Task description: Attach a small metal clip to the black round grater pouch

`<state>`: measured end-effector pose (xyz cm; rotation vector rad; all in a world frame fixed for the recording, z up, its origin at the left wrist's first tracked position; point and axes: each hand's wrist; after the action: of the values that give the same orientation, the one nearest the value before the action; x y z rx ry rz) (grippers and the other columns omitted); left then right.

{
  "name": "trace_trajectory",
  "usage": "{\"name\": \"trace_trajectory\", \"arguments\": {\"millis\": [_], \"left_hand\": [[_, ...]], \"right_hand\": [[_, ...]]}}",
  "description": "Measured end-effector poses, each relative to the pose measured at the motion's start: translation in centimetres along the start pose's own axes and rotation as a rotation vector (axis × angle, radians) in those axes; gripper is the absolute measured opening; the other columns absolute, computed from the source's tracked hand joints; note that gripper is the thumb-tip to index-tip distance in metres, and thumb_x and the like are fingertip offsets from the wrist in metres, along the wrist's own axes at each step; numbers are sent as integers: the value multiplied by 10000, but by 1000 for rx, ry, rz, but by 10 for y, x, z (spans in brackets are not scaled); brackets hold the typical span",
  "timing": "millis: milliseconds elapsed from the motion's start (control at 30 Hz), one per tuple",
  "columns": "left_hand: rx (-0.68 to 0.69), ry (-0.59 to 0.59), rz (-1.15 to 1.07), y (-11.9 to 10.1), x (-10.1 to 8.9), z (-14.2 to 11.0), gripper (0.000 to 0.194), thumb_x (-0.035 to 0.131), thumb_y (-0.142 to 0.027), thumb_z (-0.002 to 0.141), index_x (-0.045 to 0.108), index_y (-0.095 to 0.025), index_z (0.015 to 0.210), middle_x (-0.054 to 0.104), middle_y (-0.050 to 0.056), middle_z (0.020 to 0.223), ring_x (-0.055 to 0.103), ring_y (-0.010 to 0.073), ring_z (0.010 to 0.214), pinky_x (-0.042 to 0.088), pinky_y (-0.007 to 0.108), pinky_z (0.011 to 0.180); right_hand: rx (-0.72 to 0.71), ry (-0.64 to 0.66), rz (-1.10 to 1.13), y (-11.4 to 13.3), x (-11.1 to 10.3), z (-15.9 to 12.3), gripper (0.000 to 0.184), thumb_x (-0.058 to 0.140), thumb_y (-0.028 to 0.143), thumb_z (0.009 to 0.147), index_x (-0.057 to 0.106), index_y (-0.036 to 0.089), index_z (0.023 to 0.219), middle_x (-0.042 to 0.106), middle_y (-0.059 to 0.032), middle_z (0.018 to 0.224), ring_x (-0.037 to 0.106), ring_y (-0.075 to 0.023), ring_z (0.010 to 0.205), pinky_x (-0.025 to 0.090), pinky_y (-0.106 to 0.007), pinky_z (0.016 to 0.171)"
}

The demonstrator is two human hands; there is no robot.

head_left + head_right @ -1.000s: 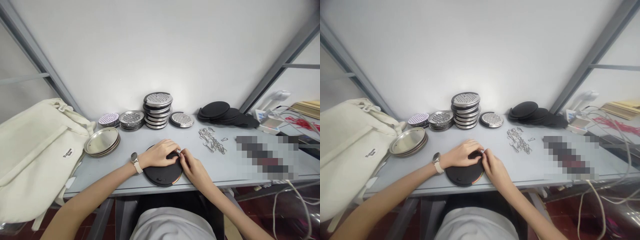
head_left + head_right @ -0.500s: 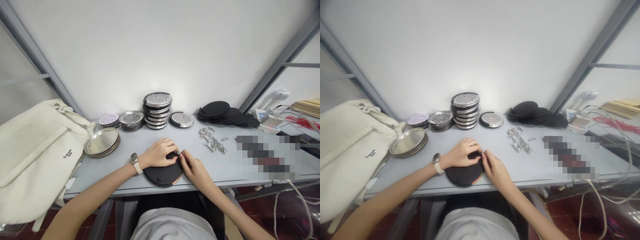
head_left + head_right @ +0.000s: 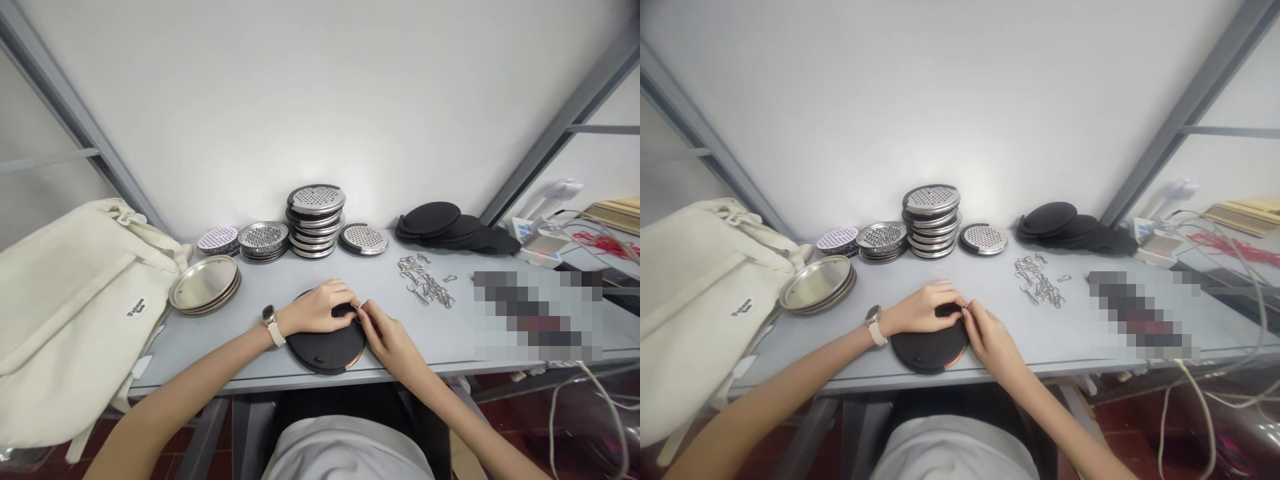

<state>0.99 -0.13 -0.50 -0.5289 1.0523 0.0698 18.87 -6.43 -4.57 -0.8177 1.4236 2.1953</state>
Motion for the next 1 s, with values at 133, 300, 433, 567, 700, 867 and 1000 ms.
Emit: {"name": "trace_trajectory", "arguments": {"millis": [133, 300, 433, 567, 700, 867, 1000], "left_hand": [[-1, 1, -28, 0, 0, 0, 113, 501, -138, 836, 570, -160, 923, 602, 50, 875, 548, 171, 879, 421, 296, 860], [-1, 0, -43, 0, 0, 0, 124, 504, -131, 832, 565, -158, 936, 599, 54, 891, 544, 175, 893, 427, 299, 854], [-1, 8, -45, 0, -1, 0, 124, 501, -131, 832, 560, -162, 936, 597, 59, 897, 546, 184, 901, 428, 311, 858], [5, 4, -40, -1, -1, 0, 125, 519, -137, 829, 553, -159, 947, 585, 57, 906, 535, 179, 904, 427, 300, 860], [0, 3, -11, -1, 0, 0, 92, 522, -130, 816, 547, -163, 899, 568, 45, 868, 523, 173, 874, 423, 294, 854], [-2, 4, -2, -1, 0, 0, 80, 516, -128, 813, 538, -166, 880, 564, 38, 842, 522, 169, 851, 417, 297, 861], [4, -10, -20, -1, -1, 1, 107, 524, -126, 809, 530, -160, 911, 576, 47, 877, 528, 173, 874, 419, 298, 866]], "right_hand": [[4, -6, 5, -2, 1, 0, 191, 305, 305, 966, 329, 239, 789, 398, 38, 647, 404, -134, 551, 332, -234, 546], [7, -25, 17, -4, 2, 0, 196, 310, 309, 967, 322, 242, 783, 370, 54, 624, 383, -123, 517, 319, -229, 530], [9, -35, 14, -5, 3, 0, 196, 311, 314, 968, 327, 243, 786, 371, 57, 619, 383, -119, 507, 320, -226, 525], [1, -51, 8, -5, 2, 0, 185, 305, 306, 969, 331, 243, 798, 402, 51, 632, 401, -119, 505, 332, -222, 524], [-39, -35, -64, -3, 2, 0, 182, 311, 293, 964, 352, 239, 795, 427, 35, 634, 427, -133, 530, 347, -226, 533], [-64, -41, -134, -2, 2, 0, 173, 311, 275, 956, 408, 229, 819, 460, 16, 635, 448, -147, 538, 364, -237, 542], [-51, -30, -135, -2, 2, 1, 163, 321, 272, 949, 418, 227, 826, 462, 18, 629, 449, -146, 536, 367, -238, 540]]}}
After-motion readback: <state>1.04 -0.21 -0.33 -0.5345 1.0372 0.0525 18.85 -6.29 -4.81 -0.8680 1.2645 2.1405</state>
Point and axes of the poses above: each hand's wrist, its own z-axis towards the middle knuckle, its own x-axis out of the palm, y = z × x
